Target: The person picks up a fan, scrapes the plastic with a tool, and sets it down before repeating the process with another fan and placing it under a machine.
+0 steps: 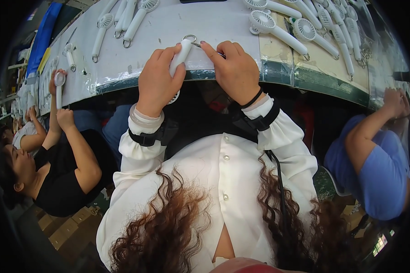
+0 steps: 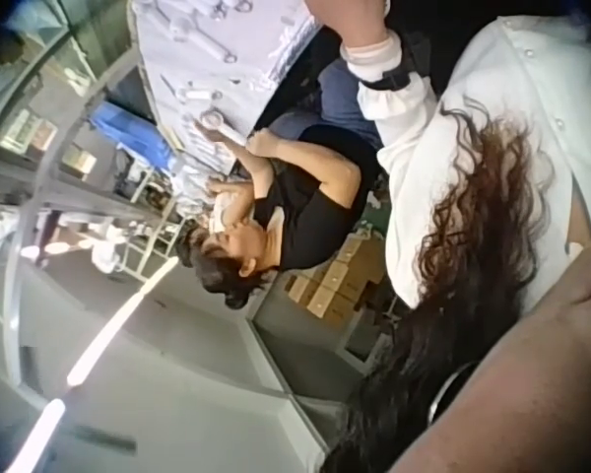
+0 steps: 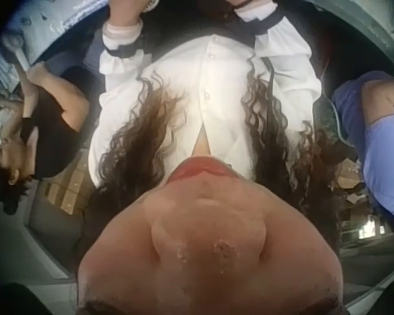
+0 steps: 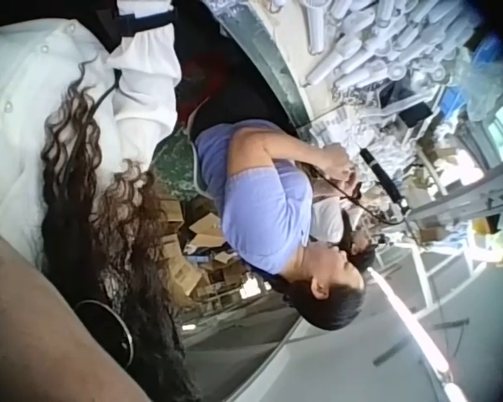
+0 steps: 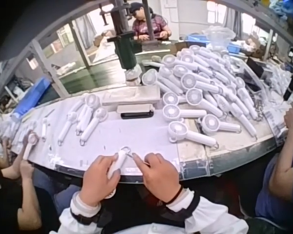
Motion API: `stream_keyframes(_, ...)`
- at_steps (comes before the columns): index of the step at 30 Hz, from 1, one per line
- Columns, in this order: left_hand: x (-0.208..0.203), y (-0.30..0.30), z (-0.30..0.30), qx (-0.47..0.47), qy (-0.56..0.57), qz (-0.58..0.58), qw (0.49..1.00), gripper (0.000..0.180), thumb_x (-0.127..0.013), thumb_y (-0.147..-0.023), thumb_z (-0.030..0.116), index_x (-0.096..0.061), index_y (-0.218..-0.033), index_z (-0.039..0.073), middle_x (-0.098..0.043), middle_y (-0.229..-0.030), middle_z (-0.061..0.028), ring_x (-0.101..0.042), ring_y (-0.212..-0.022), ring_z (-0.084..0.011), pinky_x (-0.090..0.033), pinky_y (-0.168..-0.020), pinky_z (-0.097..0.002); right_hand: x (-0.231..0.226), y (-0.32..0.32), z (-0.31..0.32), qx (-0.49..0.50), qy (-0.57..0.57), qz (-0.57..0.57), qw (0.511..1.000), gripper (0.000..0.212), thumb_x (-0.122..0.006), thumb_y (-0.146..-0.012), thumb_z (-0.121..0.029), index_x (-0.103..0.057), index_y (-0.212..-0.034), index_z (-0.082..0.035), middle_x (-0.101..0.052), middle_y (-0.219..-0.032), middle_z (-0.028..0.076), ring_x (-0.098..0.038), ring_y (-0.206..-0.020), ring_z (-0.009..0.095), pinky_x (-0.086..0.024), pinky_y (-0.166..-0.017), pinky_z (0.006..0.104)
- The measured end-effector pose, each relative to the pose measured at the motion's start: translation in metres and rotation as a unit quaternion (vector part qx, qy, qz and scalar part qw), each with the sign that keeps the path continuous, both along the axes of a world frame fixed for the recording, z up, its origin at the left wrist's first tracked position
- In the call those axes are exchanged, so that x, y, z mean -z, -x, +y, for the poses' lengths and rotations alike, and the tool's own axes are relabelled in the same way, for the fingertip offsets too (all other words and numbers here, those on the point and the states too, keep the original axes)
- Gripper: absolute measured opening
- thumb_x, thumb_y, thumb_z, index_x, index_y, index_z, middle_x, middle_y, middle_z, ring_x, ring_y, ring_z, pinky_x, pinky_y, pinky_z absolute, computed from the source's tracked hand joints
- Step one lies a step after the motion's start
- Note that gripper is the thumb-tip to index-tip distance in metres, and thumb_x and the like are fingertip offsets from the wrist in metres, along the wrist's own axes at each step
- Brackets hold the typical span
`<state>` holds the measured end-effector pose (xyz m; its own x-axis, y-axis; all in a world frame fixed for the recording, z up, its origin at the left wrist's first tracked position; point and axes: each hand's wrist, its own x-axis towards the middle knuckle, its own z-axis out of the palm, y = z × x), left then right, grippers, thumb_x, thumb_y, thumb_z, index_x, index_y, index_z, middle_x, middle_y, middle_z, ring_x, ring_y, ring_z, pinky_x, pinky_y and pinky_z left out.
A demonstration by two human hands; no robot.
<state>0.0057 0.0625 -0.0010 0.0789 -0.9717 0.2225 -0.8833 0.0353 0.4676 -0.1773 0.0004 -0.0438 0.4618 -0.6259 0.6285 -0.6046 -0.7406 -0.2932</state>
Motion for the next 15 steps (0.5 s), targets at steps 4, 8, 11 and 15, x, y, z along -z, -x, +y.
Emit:
stream_keyframes(4, -0.0005, 0.0, 0.0006, 0.0, 0.006, 0.0, 1.0, 0.037, -0.063, -0.079, 0.016, -0.06, -0.116, 0.01, -0.06, -0.097, -0.0103, -0.061, -0.082, -0.0288, -0.051, -0.069, -0.0366, -0.0016, 0.0002, 0.0007, 0.0, 0.002, 0.003, 1.0, 0.048, -0.062, -0.073, -0.001, -0.064, -0.117, -0.02, -0.054, -0.082, 0.002, -0.056, -0.073, 0.019, -0.048, -0.055, 0.0305)
stream_keyframes(8, -0.0007, 0.0006, 0.0002, 0.005, 0.011, 0.003, 1.0, 0.037, -0.063, -0.079, 0.016, -0.061, -0.116, 0.01, -0.061, -0.097, -0.0101, -0.061, -0.083, -0.0288, -0.051, -0.07, -0.0364, -0.0018, 0.0001, 0.0009, -0.004, 0.0, 0.009, 1.0, 0.048, -0.062, -0.073, 0.0, -0.064, -0.117, -0.02, -0.054, -0.082, 0.002, -0.056, -0.073, 0.019, -0.049, -0.055, 0.0307)
stream_keyframes(11, 0.0005, 0.0005, 0.0005, 0.006, 0.016, -0.004, 1.0, 0.037, -0.063, -0.079, 0.016, -0.061, -0.115, 0.01, -0.061, -0.097, -0.0101, -0.061, -0.082, -0.0291, -0.051, -0.07, -0.0364, -0.0015, 0.0005, 0.0009, -0.009, 0.001, 0.008, 1.0, 0.049, -0.062, -0.072, 0.0, -0.064, -0.116, -0.019, -0.054, -0.082, 0.002, -0.057, -0.074, 0.019, -0.049, -0.056, 0.0308)
stream_keyframes(15, 0.0018, -0.0002, 0.0006, 0.006, 0.023, -0.011, 1.0, 0.037, -0.064, -0.079, 0.016, -0.061, -0.115, 0.01, -0.061, -0.096, -0.0102, -0.061, -0.082, -0.0294, -0.051, -0.07, -0.0366, -0.0024, 0.0001, 0.0014, -0.013, -0.001, 0.018, 1.0, 0.049, -0.061, -0.071, 0.0, -0.064, -0.116, -0.018, -0.054, -0.082, 0.003, -0.057, -0.074, 0.02, -0.049, -0.056, 0.0309)
